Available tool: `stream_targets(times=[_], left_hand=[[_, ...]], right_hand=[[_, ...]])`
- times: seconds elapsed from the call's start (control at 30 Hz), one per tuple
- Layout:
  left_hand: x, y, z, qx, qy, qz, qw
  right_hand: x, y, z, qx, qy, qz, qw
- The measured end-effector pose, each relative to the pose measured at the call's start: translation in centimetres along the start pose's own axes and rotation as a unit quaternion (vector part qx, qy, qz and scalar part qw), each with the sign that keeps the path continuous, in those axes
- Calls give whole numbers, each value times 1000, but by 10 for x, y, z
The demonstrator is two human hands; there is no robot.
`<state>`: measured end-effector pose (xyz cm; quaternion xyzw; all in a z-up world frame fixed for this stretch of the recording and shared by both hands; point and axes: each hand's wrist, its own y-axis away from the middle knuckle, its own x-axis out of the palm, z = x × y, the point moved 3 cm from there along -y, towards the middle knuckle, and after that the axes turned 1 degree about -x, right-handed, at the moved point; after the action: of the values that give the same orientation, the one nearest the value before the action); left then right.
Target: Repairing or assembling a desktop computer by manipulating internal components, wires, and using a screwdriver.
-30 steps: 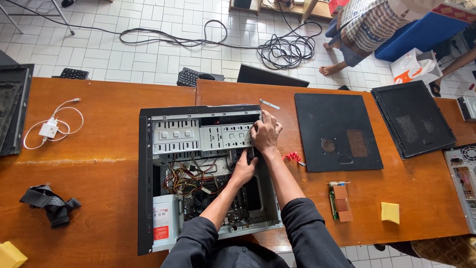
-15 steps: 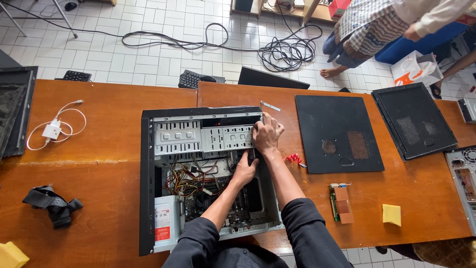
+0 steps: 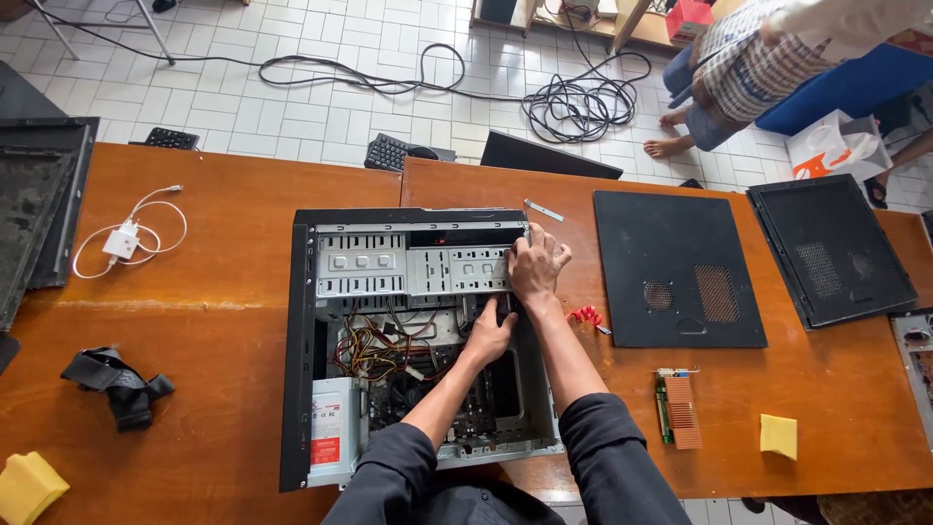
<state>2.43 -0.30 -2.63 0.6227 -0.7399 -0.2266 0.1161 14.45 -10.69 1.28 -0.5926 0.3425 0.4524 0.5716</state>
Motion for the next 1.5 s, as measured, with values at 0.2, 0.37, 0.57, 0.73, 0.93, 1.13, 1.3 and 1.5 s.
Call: stream_targets(times=[0.2, 0.37, 0.57, 0.73, 0.93, 1.13, 1.3, 1.5], left_hand=[[3, -11, 15, 0, -2, 2, 1000], [0, -1, -1, -1, 2, 3, 1000], [-4, 9, -11, -2, -2, 0, 1000], [-4, 5, -9, 2, 2, -5, 1000], [-3, 8, -15, 15, 0, -2, 1000], [-4, 6, -6, 19, -26, 0, 999], [-6, 20, -22, 46, -15, -10, 999], [-1, 9, -8, 76, -10, -20, 997]], right_hand=[[-16, -2, 5, 12, -28, 26, 999], [-11, -2, 3, 7, -37, 20, 999], [-10, 0, 7, 18, -13, 24, 999], [0, 0, -3, 27, -73, 43, 996], [-10, -2, 4, -6, 13, 10, 1000], [-44, 7, -3, 99, -149, -14, 984], [-66, 66, -48, 341, -539, -193, 746], [-78, 210, -124, 429, -465, -254, 732]])
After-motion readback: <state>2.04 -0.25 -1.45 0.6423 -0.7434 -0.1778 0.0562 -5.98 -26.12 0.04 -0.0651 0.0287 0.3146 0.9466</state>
